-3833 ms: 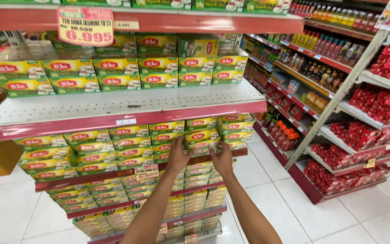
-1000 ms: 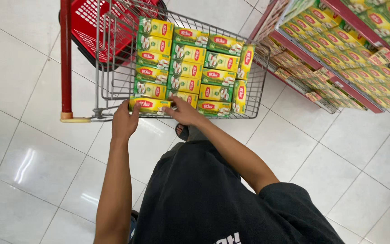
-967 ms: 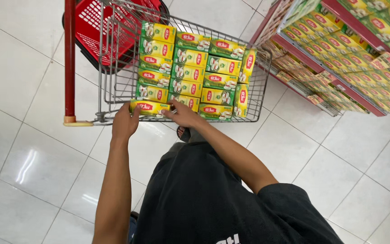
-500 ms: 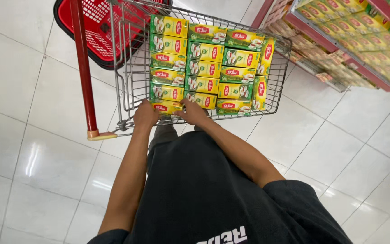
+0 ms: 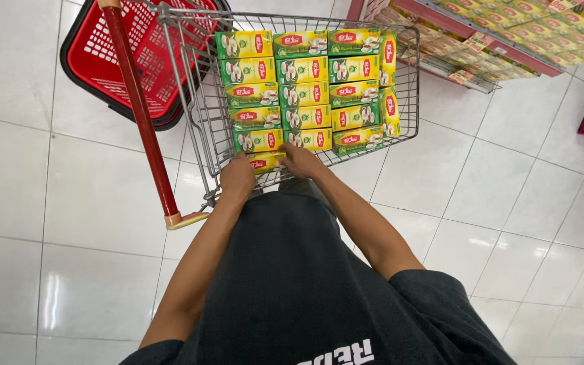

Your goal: The person repeatedly picks yellow and green packaged boxes from a supermarket shelf and places them into a red shopping cart. They continue this process throughout the clip, filling the cart with multiple boxes.

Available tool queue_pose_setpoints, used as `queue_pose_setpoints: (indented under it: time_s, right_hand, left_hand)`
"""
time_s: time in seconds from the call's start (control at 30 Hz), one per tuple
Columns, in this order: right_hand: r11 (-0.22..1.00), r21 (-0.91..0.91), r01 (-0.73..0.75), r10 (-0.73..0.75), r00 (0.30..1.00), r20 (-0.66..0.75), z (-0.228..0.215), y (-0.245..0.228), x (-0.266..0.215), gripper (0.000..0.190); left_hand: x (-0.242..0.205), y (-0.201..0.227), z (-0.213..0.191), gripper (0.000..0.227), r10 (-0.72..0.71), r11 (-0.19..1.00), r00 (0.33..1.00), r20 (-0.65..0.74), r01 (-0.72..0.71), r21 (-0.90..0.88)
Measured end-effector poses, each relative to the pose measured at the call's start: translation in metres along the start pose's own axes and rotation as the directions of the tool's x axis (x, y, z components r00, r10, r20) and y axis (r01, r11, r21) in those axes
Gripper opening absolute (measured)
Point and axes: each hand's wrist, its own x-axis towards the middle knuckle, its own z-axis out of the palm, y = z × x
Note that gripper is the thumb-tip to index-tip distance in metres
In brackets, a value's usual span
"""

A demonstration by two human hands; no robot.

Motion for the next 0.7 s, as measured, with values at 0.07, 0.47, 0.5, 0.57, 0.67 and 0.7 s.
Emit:
queue_pose_setpoints:
  time_s: [0.07,0.47,0.5,0.57,0.67,0.7]
  right_hand:
    - [0.999,-0.032,-0.015,0.014,1.000,-0.025,0.003,0.009,0.007,0.045]
    - [0.960,-0.144,-0.238,0.188,0.937,-0.295,0.005,-0.013,0.010,0.025]
    - [0.955,-0.163,-0.248,0.190,0.933,-0.304,0.001,-0.014,0.011,0.026]
    - [0.964,-0.138,-0.226,0.176,0.936,-0.304,-0.003,-0.019,0.006,0.026]
    - [0.968,-0.130,-0.215,0.170,0.941,-0.293,0.010,-0.009,0.010,0.024]
    - [0.962,-0.149,-0.227,0.175,0.939,-0.297,0.013,-0.003,0.016,0.022]
  left_hand:
    - [0.011,-0.002,0.006,0.052,0.035,0.999,0.999,-0.009,-0.035,-0.007]
    - [0.043,0.001,0.017,0.043,0.060,0.991,0.994,-0.093,-0.048,0.121]
    - [0.046,0.000,0.017,0.043,0.060,0.985,0.990,-0.126,-0.038,0.168]
    - [0.025,0.014,0.003,0.037,0.170,0.950,0.971,-0.171,-0.115,0.292]
    - [0.042,0.000,0.035,0.028,0.335,0.882,0.930,-0.152,-0.253,0.398]
    - [0.060,-0.007,0.051,0.025,0.400,0.863,0.910,-0.111,-0.332,0.382]
